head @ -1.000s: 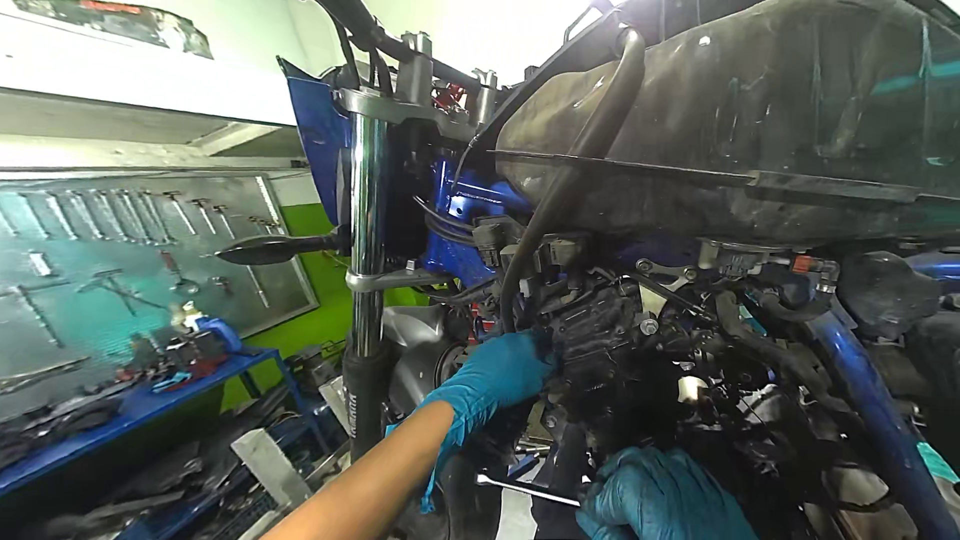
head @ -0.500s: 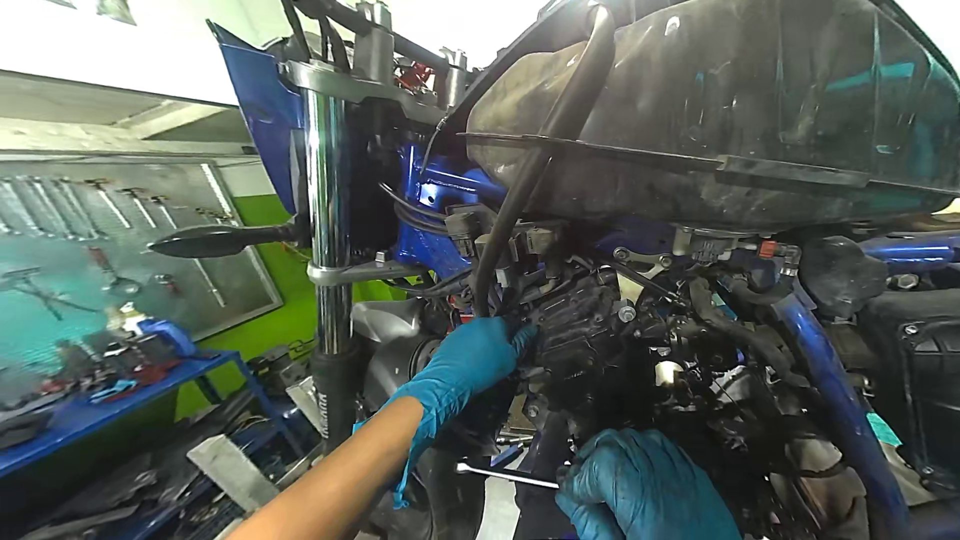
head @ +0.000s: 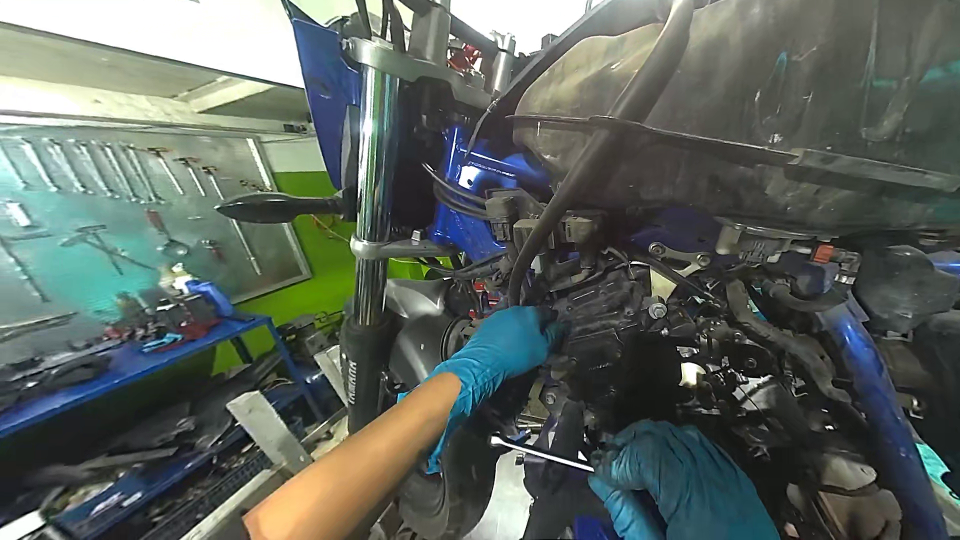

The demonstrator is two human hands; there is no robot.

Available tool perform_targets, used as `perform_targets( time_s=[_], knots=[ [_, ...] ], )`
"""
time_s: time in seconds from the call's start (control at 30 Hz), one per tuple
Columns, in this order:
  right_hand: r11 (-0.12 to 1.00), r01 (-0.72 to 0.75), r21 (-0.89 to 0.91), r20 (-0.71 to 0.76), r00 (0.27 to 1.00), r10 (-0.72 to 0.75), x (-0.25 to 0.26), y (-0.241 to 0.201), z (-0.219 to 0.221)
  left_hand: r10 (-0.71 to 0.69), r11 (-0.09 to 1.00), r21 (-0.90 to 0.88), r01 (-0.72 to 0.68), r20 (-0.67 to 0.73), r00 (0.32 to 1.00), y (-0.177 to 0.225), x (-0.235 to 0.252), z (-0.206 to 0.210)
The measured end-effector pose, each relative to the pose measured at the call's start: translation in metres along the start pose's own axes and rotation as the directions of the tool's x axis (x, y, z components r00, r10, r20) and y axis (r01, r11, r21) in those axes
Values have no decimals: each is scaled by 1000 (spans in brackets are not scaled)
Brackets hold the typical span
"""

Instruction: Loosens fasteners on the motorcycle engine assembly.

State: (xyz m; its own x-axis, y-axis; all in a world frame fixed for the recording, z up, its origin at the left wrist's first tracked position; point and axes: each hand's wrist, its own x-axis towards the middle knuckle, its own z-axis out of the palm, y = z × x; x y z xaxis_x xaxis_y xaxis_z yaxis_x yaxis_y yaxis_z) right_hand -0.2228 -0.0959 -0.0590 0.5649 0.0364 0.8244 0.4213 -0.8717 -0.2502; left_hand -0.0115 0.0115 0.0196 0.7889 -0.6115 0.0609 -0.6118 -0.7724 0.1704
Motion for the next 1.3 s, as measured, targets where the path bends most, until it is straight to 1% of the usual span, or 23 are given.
perform_targets(
  time_s=[0.13, 0.2, 0.27, 0.3, 0.37, 0.43, 0.6, 0.7, 0.77, 0.83, 0.9, 0.97, 1.03, 1.1, 1.17, 1.23, 1.3],
  knots=[
    [1000, 7, -8, 7, 1000, -7, 0, 1, 0, -2, 1000, -18, 3, 42, 999, 0, 0, 0],
    [1000, -4, -9, 4, 1000, 4, -1, 1, 0, 17, 999, -51, -17, 2, 1000, -3, 1, 1],
    [1000, -8, -10, -4, 1000, 8, -1, 1, 1, 44, 995, -80, -51, -87, 995, -6, 2, 4],
    [1000, -8, -13, -5, 1000, 8, -1, 1, 1, 44, 996, -76, -52, -107, 993, -7, 2, 6],
    [1000, -7, -20, -2, 1000, 7, -1, 1, 1, 23, 999, -28, -25, -67, 998, -5, 3, 7],
    [1000, -9, -26, 2, 1000, 9, -1, 1, 1, 19, 999, -30, -20, -40, 999, -5, 5, 7],
    [1000, -14, -10, -10, 1000, 14, -1, 2, 2, 63, 998, -7, -64, -114, 991, -10, 4, 11],
    [999, -36, 3, -3, 999, 36, -1, 3, 2, 54, 997, 54, -49, -94, 994, -1, -1, 11],
    [999, -48, 1, 5, 999, 48, -1, 2, 2, 90, 993, 80, -82, -97, 991, -1, -3, 9],
    [998, -59, -14, 13, 998, 60, -1, 0, 1, 117, 990, 92, -104, -141, 983, -7, -2, 11],
    [998, -60, -12, 17, 998, 60, -1, 0, 0, 91, 994, 68, -81, -168, 981, -7, -2, 12],
    [998, -60, -14, 24, 998, 60, -1, 0, 0, 80, 995, 72, -70, -149, 986, -2, -5, 10],
    [998, -61, -21, 26, 998, 61, -1, 0, -1, 103, 991, 93, -92, -128, 986, 2, -8, 8],
    [998, -57, -19, 23, 998, 58, -1, 0, 0, 115, 987, 130, -96, -153, 982, 0, -6, 8],
    [999, -51, -17, 14, 999, 51, -1, 0, 0, 76, 990, 128, -56, -164, 983, -1, -5, 6],
    [999, -48, -15, 12, 999, 48, -1, 1, 0, 42, 994, 100, -33, -94, 995, 0, -4, 1],
    [999, -40, -19, 13, 999, 41, -1, 1, 0, 39, 998, 57, -36, -52, 998, 1, -2, 0]
  ],
)
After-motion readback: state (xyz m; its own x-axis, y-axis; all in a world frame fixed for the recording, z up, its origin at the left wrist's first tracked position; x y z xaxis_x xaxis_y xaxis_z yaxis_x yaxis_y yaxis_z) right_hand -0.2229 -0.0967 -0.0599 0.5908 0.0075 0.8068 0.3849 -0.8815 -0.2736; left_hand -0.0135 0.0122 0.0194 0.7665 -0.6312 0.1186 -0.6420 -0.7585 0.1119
